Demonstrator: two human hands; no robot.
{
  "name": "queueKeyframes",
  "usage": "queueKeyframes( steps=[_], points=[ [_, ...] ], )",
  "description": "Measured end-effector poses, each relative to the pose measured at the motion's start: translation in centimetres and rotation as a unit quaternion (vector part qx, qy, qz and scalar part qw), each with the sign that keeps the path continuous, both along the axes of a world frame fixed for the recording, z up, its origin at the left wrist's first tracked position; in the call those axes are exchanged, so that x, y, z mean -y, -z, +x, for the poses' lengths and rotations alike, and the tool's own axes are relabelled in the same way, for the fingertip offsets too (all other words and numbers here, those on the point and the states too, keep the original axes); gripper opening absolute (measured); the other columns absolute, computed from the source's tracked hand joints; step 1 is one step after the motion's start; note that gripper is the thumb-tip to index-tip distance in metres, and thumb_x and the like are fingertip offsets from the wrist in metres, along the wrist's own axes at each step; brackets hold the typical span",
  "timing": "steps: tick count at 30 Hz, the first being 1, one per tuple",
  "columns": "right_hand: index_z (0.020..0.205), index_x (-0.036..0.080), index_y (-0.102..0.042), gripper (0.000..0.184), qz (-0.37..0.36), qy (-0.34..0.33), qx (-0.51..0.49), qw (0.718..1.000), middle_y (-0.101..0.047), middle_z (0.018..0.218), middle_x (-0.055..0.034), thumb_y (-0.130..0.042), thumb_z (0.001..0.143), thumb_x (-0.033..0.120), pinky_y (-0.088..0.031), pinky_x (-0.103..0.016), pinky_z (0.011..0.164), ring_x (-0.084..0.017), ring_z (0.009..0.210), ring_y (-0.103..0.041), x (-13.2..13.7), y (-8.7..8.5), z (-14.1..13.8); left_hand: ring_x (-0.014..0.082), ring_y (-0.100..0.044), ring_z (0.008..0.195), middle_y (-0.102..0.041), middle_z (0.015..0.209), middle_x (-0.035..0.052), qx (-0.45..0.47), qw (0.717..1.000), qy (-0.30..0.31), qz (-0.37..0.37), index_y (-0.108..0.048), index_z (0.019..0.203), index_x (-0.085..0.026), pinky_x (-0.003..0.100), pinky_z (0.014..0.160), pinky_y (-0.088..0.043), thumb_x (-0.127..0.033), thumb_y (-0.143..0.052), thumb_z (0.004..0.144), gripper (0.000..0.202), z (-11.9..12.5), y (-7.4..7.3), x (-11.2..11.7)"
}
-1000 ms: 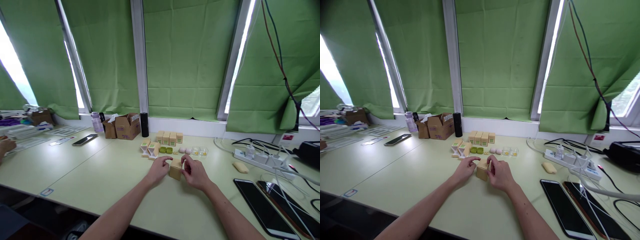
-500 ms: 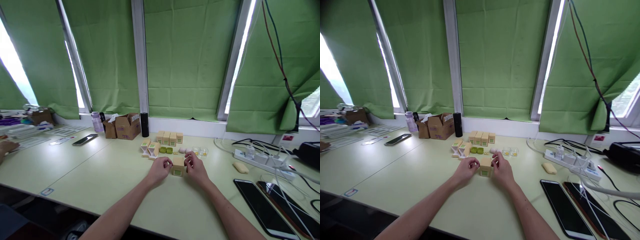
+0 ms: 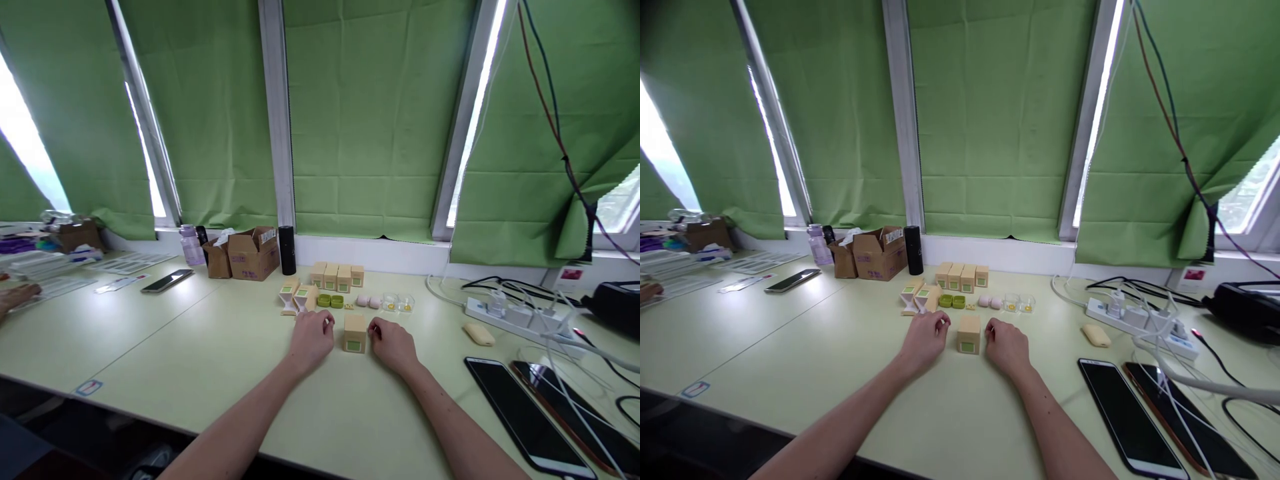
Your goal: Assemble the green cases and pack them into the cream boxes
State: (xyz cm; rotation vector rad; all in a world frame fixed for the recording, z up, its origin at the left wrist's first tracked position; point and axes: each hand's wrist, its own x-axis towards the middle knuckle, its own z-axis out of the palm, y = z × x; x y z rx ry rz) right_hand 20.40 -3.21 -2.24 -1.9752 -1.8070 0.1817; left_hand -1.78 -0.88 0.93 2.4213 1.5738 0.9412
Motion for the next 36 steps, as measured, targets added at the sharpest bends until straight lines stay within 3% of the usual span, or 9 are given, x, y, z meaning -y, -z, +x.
queueKeyframes(
  steps=[4,7,11,17,21,24,30,33,36],
  points=[
    [0.095,0.026,-0.067,0.012,0.001,-0.007,0.0,1.0,-0.077,0.096,-0.0042,-0.056,0.094,0.023,-0.028,-0.029,0.061,-0.022,0.085,-0.067,-0.1,0.1,0.0,0.0258,-0.065,0.099,-0.073,0.093,0.0049,0.051,0.997,0.027,0.045,-0.066,0.099,-0.021,0.045,0.098,-0.041,-0.014,-0.054,0.089,0.017,0.0,-0.6,0.1],
    [0.095,0.025,-0.066,0.008,0.004,-0.019,-0.002,1.0,-0.076,0.093,-0.0047,-0.059,0.091,0.022,-0.028,-0.028,0.062,-0.021,0.081,-0.066,-0.4,0.1,0.1,0.0297,-0.058,0.115,-0.071,0.114,0.0078,0.044,0.995,0.073,0.056,-0.061,0.112,-0.022,0.05,0.104,-0.039,-0.021,-0.057,0.09,0.022,0.3,-1.5,0.8],
    [0.091,0.022,-0.065,0.005,0.013,-0.051,-0.009,0.999,-0.075,0.089,-0.0056,-0.062,0.089,0.019,-0.03,-0.028,0.063,-0.021,0.078,-0.065,-0.6,0.2,0.8,0.032,-0.047,0.13,-0.061,0.135,0.0101,-0.02,0.988,0.151,0.035,-0.054,0.129,-0.024,0.05,0.108,-0.038,-0.025,-0.062,0.088,0.042,1.0,-3.0,2.0],
    [0.086,0.022,-0.063,0.01,0.036,-0.121,-0.039,0.991,-0.074,0.086,-0.0016,-0.058,0.088,0.013,-0.036,-0.026,0.067,-0.017,0.079,-0.064,-0.1,0.5,2.3,0.0342,-0.046,0.13,-0.058,0.138,0.0127,-0.16,0.968,0.193,-0.005,-0.05,0.134,-0.022,0.05,0.109,-0.037,-0.027,-0.066,0.084,0.053,2.3,-4.3,1.7],
    [0.088,0.022,-0.063,0.011,0.051,-0.135,-0.072,0.987,-0.073,0.082,-0.001,-0.056,0.088,0.014,-0.038,-0.026,0.068,-0.017,0.076,-0.064,0.0,0.9,2.6,0.0333,-0.053,0.118,-0.067,0.117,0.0097,-0.235,0.946,0.224,-0.005,-0.056,0.125,-0.023,0.048,0.101,-0.041,-0.025,-0.067,0.081,0.045,3.4,-5.6,0.3],
    [0.089,0.022,-0.063,0.011,0.061,-0.139,-0.104,0.983,-0.072,0.078,-0.0008,-0.055,0.088,0.015,-0.04,-0.027,0.067,-0.018,0.072,-0.063,-0.1,1.2,2.7,0.0336,-0.055,0.115,-0.069,0.108,0.009,-0.259,0.937,0.234,-0.007,-0.057,0.123,-0.022,0.044,0.096,-0.044,-0.028,-0.074,0.075,0.05,4.1,-7.3,-0.8],
    [0.095,0.024,-0.064,0.012,0.051,-0.133,-0.13,0.981,-0.071,0.079,-0.0001,-0.053,0.09,0.02,-0.041,-0.027,0.067,-0.018,0.073,-0.063,0.1,1.1,2.7,0.0322,-0.058,0.115,-0.068,0.119,0.0083,-0.206,0.963,0.165,0.056,-0.055,0.128,-0.026,0.04,0.095,-0.042,-0.021,-0.07,0.08,0.051,5.9,-10.8,-4.7],
    [0.098,0.024,-0.064,0.014,0.038,-0.128,-0.121,0.984,-0.071,0.081,0.0001,-0.054,0.089,0.02,-0.042,-0.028,0.069,-0.019,0.075,-0.063,0.3,0.8,2.6,0.0307,-0.058,0.116,-0.068,0.123,0.0075,-0.199,0.966,0.146,0.082,-0.054,0.13,-0.026,0.039,0.095,-0.042,-0.016,-0.066,0.082,0.051,7.1,-11.1,-7.4],
    [0.1,0.024,-0.065,0.016,0.022,-0.12,-0.115,0.986,-0.072,0.083,-0.0002,-0.054,0.09,0.021,-0.043,-0.028,0.07,-0.019,0.078,-0.065,0.4,0.6,2.6,0.03,-0.057,0.117,-0.068,0.124,0.0082,-0.222,0.962,0.133,0.087,-0.052,0.13,-0.025,0.039,0.096,-0.039,-0.015,-0.063,0.085,0.047,8.3,-10.4,-9.7]
  ],
)
